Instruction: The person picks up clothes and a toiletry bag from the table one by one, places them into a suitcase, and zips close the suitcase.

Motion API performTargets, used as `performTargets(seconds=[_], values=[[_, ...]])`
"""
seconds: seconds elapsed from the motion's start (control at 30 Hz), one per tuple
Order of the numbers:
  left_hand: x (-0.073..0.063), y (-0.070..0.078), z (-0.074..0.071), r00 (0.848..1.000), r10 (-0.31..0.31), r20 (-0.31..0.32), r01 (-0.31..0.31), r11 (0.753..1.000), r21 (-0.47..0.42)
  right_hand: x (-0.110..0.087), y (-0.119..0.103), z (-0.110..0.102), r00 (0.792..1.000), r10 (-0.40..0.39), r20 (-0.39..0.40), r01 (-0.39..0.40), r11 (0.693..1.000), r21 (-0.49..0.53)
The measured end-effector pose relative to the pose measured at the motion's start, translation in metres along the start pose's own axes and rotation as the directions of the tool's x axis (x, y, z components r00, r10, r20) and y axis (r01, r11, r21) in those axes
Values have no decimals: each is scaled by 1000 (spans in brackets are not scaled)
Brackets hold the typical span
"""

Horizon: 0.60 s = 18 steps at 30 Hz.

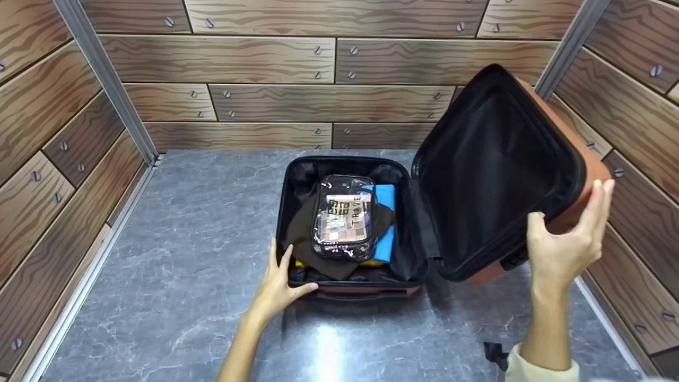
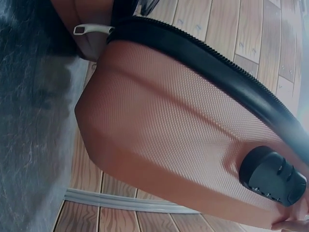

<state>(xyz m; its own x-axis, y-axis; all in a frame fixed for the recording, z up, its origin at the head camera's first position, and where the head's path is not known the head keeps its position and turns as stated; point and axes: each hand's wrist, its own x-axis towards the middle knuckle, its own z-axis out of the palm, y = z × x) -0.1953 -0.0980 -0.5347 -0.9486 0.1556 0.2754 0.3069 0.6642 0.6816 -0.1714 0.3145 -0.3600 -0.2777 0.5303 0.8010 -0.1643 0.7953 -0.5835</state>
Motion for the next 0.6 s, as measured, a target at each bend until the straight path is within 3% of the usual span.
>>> performTargets(seconds=[0.6], values=[[-1,0,-2,1000,16,-2,-16,1000,5,-15,-27,11,986,-167,-8,167,986,20]])
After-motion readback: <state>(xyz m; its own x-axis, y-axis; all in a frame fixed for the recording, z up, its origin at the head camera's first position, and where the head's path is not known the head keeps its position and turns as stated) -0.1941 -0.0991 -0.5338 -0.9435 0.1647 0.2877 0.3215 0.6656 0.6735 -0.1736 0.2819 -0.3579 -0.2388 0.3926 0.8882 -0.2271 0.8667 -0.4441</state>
